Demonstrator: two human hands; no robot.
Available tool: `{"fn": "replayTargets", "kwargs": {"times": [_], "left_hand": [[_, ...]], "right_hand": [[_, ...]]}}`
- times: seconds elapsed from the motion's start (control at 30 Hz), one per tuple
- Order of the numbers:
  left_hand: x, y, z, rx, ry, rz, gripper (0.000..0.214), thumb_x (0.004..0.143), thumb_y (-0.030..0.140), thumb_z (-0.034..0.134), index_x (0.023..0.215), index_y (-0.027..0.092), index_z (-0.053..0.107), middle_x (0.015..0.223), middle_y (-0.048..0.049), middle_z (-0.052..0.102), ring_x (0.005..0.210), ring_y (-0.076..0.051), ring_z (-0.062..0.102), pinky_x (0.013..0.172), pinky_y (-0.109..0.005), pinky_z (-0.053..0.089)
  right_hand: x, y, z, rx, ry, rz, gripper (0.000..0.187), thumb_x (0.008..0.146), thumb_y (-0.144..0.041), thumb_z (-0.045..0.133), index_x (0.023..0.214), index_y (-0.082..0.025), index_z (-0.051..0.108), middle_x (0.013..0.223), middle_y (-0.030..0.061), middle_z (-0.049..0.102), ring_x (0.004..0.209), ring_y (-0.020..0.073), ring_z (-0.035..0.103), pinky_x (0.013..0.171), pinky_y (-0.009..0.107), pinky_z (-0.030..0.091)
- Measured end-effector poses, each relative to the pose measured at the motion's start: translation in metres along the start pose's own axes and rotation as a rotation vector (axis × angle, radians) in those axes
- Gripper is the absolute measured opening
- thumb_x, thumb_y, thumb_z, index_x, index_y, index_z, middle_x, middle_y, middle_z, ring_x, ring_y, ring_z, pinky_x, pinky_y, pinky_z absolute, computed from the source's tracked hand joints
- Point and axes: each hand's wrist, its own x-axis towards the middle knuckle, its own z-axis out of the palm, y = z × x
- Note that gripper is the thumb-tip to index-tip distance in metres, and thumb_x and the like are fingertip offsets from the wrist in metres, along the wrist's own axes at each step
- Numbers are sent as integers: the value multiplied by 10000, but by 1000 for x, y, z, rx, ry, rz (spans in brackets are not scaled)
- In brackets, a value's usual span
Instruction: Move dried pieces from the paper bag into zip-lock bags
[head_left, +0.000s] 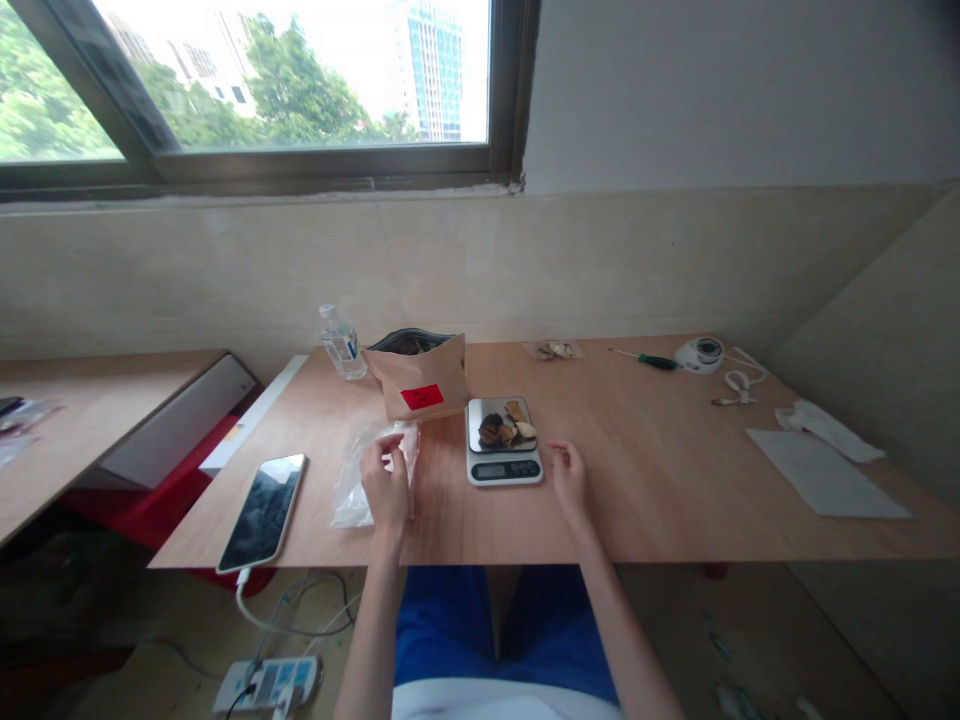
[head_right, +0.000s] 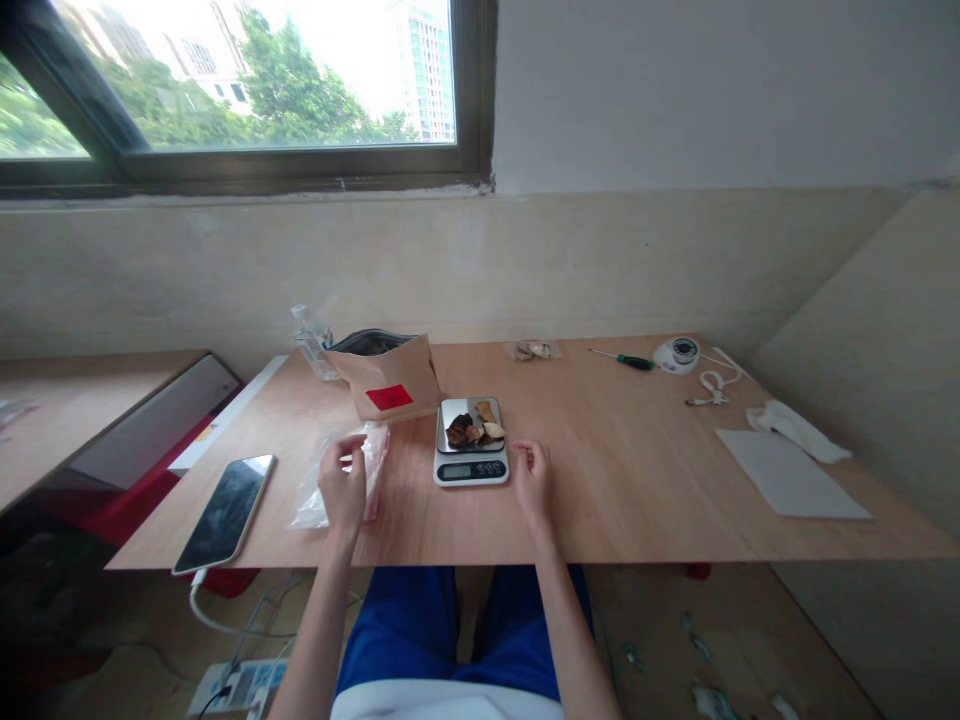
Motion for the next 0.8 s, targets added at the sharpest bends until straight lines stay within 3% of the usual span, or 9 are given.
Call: {"fn": "replayTargets", "kwargs": {"times": [0.17,0.27,0.37,0.5,0.7,0.8], "left_hand": [[30,19,-3,93,216,120,192,830,179,441,923,190,609,922,-65,634,866,-202,549,776,-340,445],[73,50,-6,138,359,245,236,840,153,416,984,168,603,983,-81,620,952,-209,528,862,-358,414],[121,79,-6,181,375,342,270,830,128,411,1030,163,589,1044,-88,604,1020,-215,512,957,-375,357],[164,96,2,327,165,295,259,791,120,429,986,142,599,978,-108,624,998,-251,541,957,-416,360],[191,91,9,620,-353,22,253,809,196,388,778,135,631,842,-157,658,899,-298,611,801,-402,455],[204,93,5,643,-455,13,222,780,213,438,681,145,624,769,-153,660,812,-292,629,728,-366,474]], "right_hand": [[1,-1,1,-17,-20,-53,330,831,-296,423,1070,-193,626,1040,96,606,938,221,562,841,392,457],[0,-7,2,-75,-83,-67,381,856,-330,438,1173,-199,605,1030,100,557,849,201,562,789,377,480],[-1,-13,5,-130,-161,-103,391,877,-357,441,1205,-218,602,997,89,513,780,183,557,760,370,491],[-2,-17,8,-138,-176,-156,384,892,-354,430,1217,-237,598,1019,91,490,835,189,564,784,370,492],[2,-7,5,-107,-90,-93,394,880,-364,441,1208,-205,592,1035,99,524,831,191,566,798,372,485],[3,0,5,-106,-70,-85,378,872,-325,427,1177,-182,597,1044,108,521,887,205,564,818,379,481]]}}
